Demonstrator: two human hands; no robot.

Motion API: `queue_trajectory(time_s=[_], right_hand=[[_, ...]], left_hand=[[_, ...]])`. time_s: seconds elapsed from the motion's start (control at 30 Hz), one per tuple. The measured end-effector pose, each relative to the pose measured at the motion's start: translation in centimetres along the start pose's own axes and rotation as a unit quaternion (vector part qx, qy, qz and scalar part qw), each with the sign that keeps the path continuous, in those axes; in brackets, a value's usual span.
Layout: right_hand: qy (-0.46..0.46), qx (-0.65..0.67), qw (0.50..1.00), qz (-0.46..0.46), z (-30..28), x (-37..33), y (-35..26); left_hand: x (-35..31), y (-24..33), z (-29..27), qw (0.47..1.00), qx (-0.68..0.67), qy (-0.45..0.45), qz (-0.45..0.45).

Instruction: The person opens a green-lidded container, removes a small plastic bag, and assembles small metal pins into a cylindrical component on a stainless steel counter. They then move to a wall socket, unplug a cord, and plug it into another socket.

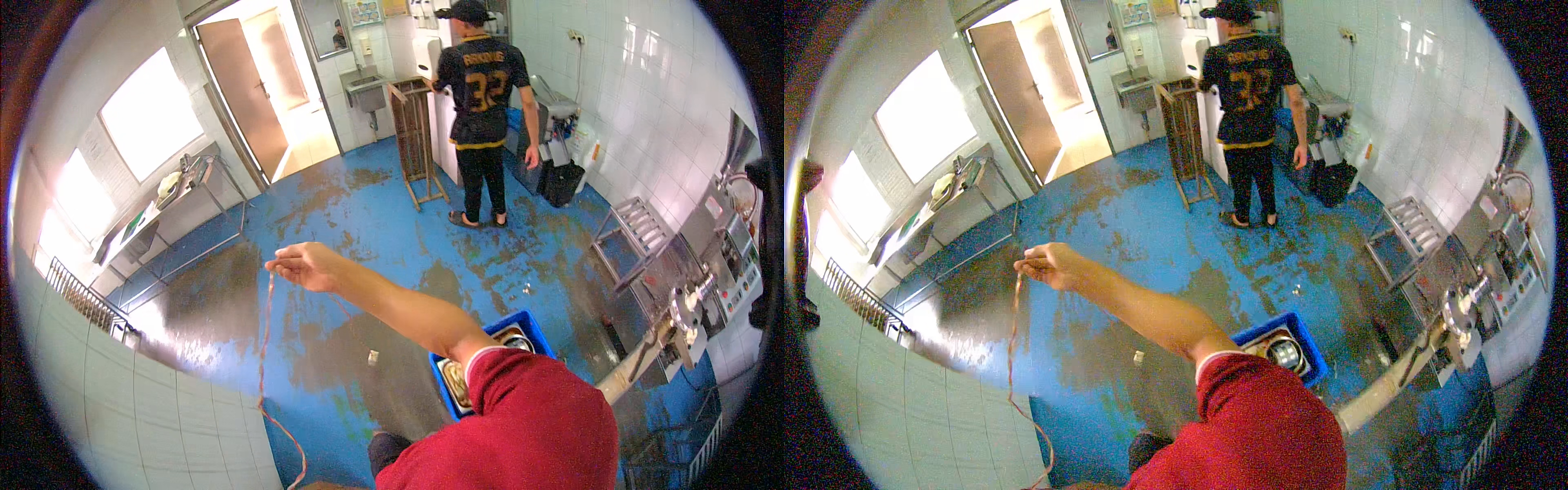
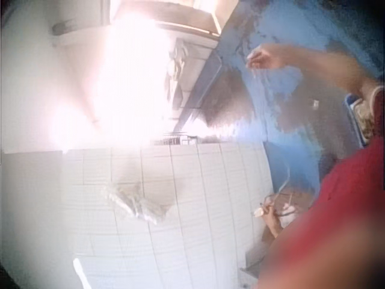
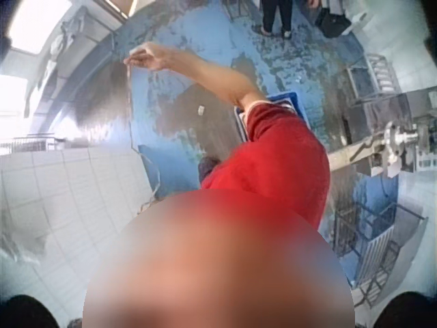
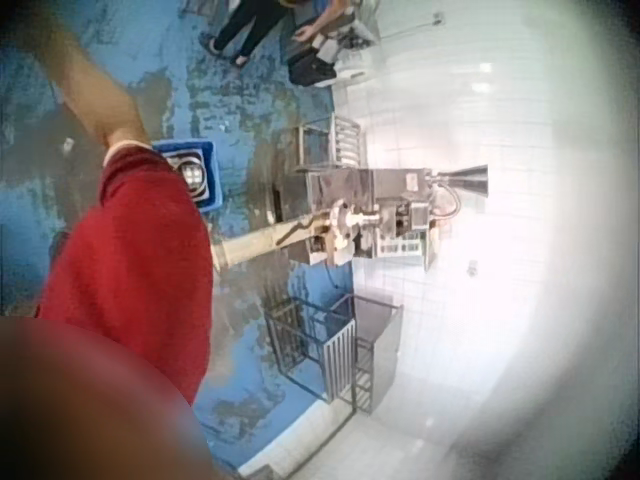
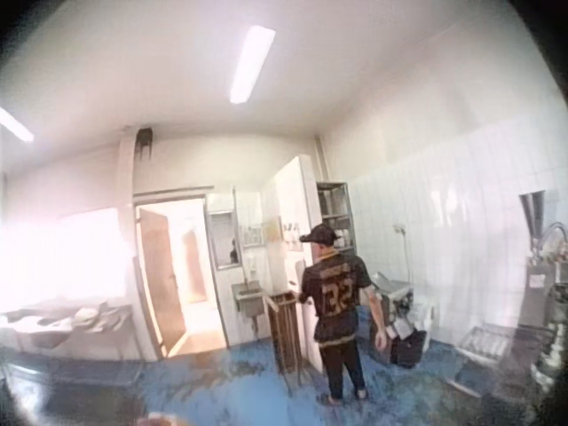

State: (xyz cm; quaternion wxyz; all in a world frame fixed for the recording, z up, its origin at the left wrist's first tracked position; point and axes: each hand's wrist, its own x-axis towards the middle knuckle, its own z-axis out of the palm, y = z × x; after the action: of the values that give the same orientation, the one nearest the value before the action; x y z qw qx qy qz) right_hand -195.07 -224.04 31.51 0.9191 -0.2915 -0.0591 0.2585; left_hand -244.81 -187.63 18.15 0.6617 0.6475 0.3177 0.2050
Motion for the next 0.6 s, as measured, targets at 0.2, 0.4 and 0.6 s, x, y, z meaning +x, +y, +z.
queue_trajectory(time_s=[0.2,0.4,0.6], right_hand=[[-0.014,-0.029,0.998,-0.062,-6.6,15.9,-4.5],[0.142,0.016,0.986,-0.081,-8.8,30.2,-13.8],[0.214,-0.027,0.973,-0.082,-13.2,47.3,-20.8]], left_hand=[[22.3,-0.8,5.9,0.987,0.052,-0.076,-0.132],[45.7,3.3,18.2,0.998,-0.045,-0.037,-0.029],[62.5,11.7,30.2,0.993,0.051,-0.1,0.029]])
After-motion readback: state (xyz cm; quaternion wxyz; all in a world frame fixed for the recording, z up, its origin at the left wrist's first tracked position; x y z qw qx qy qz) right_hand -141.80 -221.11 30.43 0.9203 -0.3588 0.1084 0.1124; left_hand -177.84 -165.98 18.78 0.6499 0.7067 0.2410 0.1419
